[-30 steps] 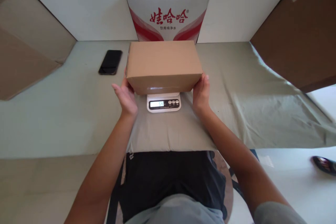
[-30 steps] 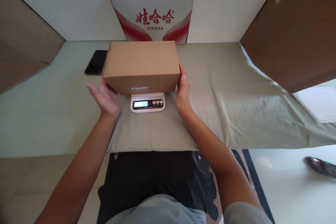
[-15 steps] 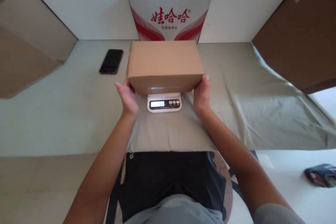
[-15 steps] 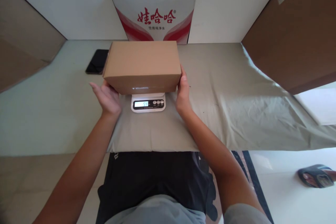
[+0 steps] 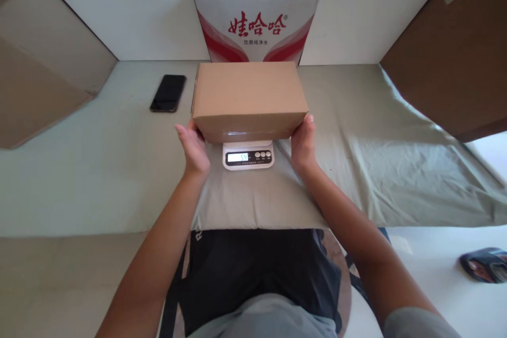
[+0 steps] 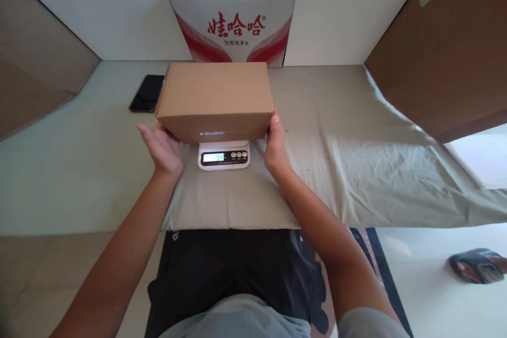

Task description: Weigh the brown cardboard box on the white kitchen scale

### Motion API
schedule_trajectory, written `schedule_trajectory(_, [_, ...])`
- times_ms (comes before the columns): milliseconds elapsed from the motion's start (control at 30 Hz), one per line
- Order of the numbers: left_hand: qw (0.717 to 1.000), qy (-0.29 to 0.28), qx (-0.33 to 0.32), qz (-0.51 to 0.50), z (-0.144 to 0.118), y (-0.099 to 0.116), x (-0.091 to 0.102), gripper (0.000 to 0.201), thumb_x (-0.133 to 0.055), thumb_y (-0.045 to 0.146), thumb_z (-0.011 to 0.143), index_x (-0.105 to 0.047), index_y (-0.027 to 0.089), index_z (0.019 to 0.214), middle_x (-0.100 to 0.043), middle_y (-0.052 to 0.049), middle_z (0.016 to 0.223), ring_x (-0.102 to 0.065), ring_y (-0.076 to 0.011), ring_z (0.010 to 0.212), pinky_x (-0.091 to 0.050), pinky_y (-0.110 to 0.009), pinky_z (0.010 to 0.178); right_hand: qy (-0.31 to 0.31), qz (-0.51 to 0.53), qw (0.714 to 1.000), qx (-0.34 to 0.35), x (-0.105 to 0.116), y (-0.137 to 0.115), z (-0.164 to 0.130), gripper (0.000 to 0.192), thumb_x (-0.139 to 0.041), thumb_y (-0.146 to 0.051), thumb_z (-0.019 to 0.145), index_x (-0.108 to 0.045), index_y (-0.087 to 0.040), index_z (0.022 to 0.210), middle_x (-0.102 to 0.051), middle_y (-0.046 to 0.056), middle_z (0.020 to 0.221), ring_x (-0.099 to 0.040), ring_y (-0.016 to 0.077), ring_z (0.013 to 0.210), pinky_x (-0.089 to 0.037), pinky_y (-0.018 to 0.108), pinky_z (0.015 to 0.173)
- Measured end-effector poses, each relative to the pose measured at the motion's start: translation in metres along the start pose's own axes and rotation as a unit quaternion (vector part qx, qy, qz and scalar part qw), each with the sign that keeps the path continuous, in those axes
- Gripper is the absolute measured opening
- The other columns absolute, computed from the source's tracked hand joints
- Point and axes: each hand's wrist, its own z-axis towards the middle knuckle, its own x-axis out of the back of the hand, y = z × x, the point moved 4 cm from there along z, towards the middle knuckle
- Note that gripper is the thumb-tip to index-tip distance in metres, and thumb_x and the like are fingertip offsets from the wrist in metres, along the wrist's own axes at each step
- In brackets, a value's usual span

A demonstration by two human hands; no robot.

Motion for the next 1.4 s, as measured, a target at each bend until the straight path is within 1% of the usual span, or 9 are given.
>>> schedule_trajectory(100, [1.000, 0.012, 0.009, 0.007, 0.000, 0.001, 0.002, 0.121, -0.040, 0.131, 0.098, -0.097, 0.028, 0.127, -0.094, -0.022, 0.143, -0.071, -0.0480, 0.175, -0.059, -0.058, 0.144, -0.003, -0.005, 1.000, -0.001, -0.001, -0.003, -0.001, 0.094, -0.049, -0.111, 0.112, -0.088, -0.042, 0.161, -0.087, 0.006, 0.173, -0.047, 0.0399, 0.201, -0.042, 0.066, 0.168])
schedule_trajectory(267, [1.000, -0.012, 0.012, 0.022, 0.000, -0.003, 0.006, 0.108, -0.048, 0.128, 0.100, -0.096, 0.035, 0.126, -0.093, -0.017, 0.152, -0.068, -0.0458, 0.179, -0.063, -0.059, 0.144, -0.001, -0.003, 1.000, -0.008, -0.002, -0.006, -0.002, 0.091, -0.051, -0.109, 0.112, -0.089, -0.041, 0.160, -0.087, 0.005, 0.174, -0.046, 0.0394, 0.202, -0.040, 0.064, 0.169])
schedule_trajectory(400, [1.000, -0.008, 0.007, 0.011, 0.001, -0.007, 0.011, 0.108, -0.045, 0.127, 0.102, -0.096, 0.033, 0.119, -0.095, -0.017, 0.143, -0.068, -0.0471, 0.179, -0.062, -0.063, 0.145, -0.005, 0.010, 1.000, 0.000, -0.002, -0.004, -0.001, 0.086, -0.053, -0.105, 0.115, -0.090, -0.041, 0.159, -0.087, 0.005, 0.174, -0.049, 0.0388, 0.200, -0.040, 0.064, 0.169])
schedule_trajectory(600, [0.999, -0.026, 0.018, 0.013, 0.002, -0.004, 0.012, 0.105, -0.049, 0.132, 0.093, -0.097, 0.041, 0.111, -0.097, -0.013, 0.135, -0.068, -0.0468, 0.179, -0.057, -0.064, 0.152, -0.009, 0.007, 1.000, -0.009, -0.002, -0.001, 0.000, 0.089, -0.055, -0.107, 0.113, -0.088, -0.041, 0.164, -0.088, 0.006, 0.172, -0.051, 0.0394, 0.199, -0.042, 0.063, 0.168])
schedule_trajectory(700, [0.999, -0.020, 0.025, 0.018, 0.001, -0.001, 0.010, 0.109, -0.047, 0.134, 0.090, -0.097, 0.040, 0.114, -0.096, -0.014, 0.138, -0.066, -0.0480, 0.180, -0.055, -0.066, 0.153, -0.009, 0.011, 1.000, -0.012, -0.001, 0.002, 0.000, 0.091, -0.053, -0.108, 0.114, -0.087, -0.041, 0.165, -0.089, 0.006, 0.172, -0.049, 0.0385, 0.200, -0.043, 0.063, 0.167])
schedule_trajectory(933, [0.999, -0.020, 0.031, 0.012, -0.002, 0.000, 0.006, 0.117, -0.046, 0.133, 0.093, -0.094, 0.036, 0.140, -0.088, -0.016, 0.167, -0.056, -0.0488, 0.191, -0.055, -0.066, 0.153, -0.003, 0.009, 1.000, -0.011, 0.000, 0.006, 0.000, 0.089, -0.056, -0.106, 0.113, -0.088, -0.040, 0.164, -0.088, 0.006, 0.174, -0.052, 0.0388, 0.198, -0.045, 0.063, 0.166])
schedule_trajectory(1100, [0.999, -0.003, 0.045, 0.006, -0.003, 0.002, 0.004, 0.114, -0.050, 0.133, 0.090, -0.094, 0.037, 0.134, -0.089, -0.015, 0.165, -0.058, -0.0483, 0.189, -0.055, -0.066, 0.154, -0.011, 0.003, 1.000, -0.008, 0.000, 0.005, 0.001, 0.088, -0.056, -0.107, 0.111, -0.087, -0.042, 0.162, -0.087, 0.004, 0.175, -0.050, 0.0366, 0.200, -0.041, 0.060, 0.168])
schedule_trajectory(1267, [0.998, 0.017, 0.052, 0.004, -0.006, 0.011, -0.006, 0.118, -0.052, 0.133, 0.090, -0.095, 0.031, 0.131, -0.089, -0.019, 0.166, -0.059, -0.0502, 0.188, -0.043, -0.066, 0.162, -0.002, -0.005, 1.000, -0.024, -0.001, 0.007, 0.000, 0.095, -0.057, -0.111, 0.107, -0.086, -0.041, 0.165, -0.087, 0.006, 0.175, -0.047, 0.0366, 0.201, -0.038, 0.061, 0.169])
schedule_trajectory(1400, [0.998, -0.009, 0.062, -0.002, -0.006, 0.025, -0.006, 0.104, -0.064, 0.133, 0.082, -0.096, 0.041, 0.118, -0.095, -0.012, 0.152, -0.057, -0.0491, 0.189, -0.047, -0.065, 0.161, 0.002, -0.011, 1.000, -0.015, -0.005, -0.012, -0.004, 0.090, -0.056, -0.108, 0.110, -0.087, -0.042, 0.163, -0.088, 0.005, 0.173, -0.048, 0.0356, 0.201, -0.039, 0.059, 0.169])
